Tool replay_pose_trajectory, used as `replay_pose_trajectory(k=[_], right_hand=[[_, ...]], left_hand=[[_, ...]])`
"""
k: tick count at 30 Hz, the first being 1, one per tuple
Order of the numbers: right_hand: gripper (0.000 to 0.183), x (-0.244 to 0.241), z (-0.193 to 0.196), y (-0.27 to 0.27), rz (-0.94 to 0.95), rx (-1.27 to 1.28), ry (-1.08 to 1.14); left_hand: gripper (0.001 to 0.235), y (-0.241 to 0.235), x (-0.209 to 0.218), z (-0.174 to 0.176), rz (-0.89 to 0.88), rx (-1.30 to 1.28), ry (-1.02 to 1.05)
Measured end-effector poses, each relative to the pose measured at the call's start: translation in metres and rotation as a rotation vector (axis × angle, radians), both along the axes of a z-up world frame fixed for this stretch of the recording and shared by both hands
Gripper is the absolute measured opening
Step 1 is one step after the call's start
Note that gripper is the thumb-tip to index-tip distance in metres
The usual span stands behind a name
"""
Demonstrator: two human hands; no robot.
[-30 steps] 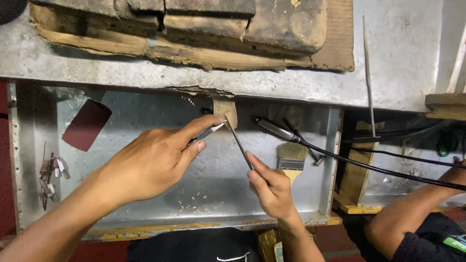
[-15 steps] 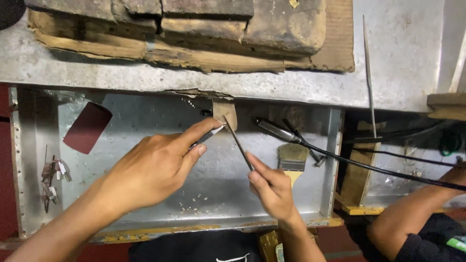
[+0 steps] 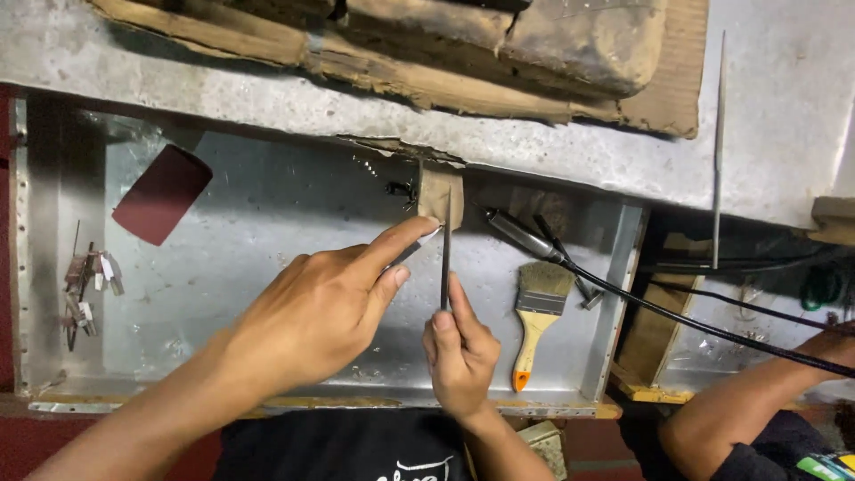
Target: Filing and refining a small jewelry component at a workbench using a hand file and a rotary tool.
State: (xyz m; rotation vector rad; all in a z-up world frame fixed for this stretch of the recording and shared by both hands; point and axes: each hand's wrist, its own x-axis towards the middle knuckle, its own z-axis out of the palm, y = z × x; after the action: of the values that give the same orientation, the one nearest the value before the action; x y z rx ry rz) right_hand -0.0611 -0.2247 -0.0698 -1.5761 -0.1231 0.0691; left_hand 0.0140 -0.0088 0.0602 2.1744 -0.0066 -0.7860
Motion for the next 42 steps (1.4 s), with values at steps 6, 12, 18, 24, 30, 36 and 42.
replay_pose_trajectory(k=[6, 12, 18, 24, 30, 36, 42], right_hand=[[0.045, -0.001, -0.012, 0.017, -0.067, 0.041, -0.063], [0.047, -0.016, -0.01, 0.015, -0.028, -0.028, -0.113], [0.047, -0.016, -0.004, 0.021, -0.055, -0.007, -0.11], [0.046, -0.008, -0.006, 0.025, -0.082, 0.006, -0.093], [0.044, -0.007, -0.007, 0.007, 0.012, -0.106, -0.16], [0.048, -0.018, -0.011, 0.01, -0.03, 0.09, -0.023], [0.047, -0.012, 0.001, 0.02, -0.063, 0.027, -0.034]], left_hand=[[0.057, -0.004, -0.009, -0.011, 0.036, -0.052, -0.198], [0.057, -0.006, -0.011, -0.015, 0.05, -0.048, -0.19], [0.057, -0.008, -0.015, -0.017, 0.064, -0.04, -0.265], [0.057, -0.008, -0.014, -0.014, 0.044, -0.013, -0.255], [0.057, -0.009, -0.016, -0.019, 0.05, -0.019, -0.297], [0.056, -0.014, -0.021, -0.022, 0.101, -0.092, -0.294], [0.054, -0.018, -0.024, -0.025, 0.144, -0.116, -0.341]])
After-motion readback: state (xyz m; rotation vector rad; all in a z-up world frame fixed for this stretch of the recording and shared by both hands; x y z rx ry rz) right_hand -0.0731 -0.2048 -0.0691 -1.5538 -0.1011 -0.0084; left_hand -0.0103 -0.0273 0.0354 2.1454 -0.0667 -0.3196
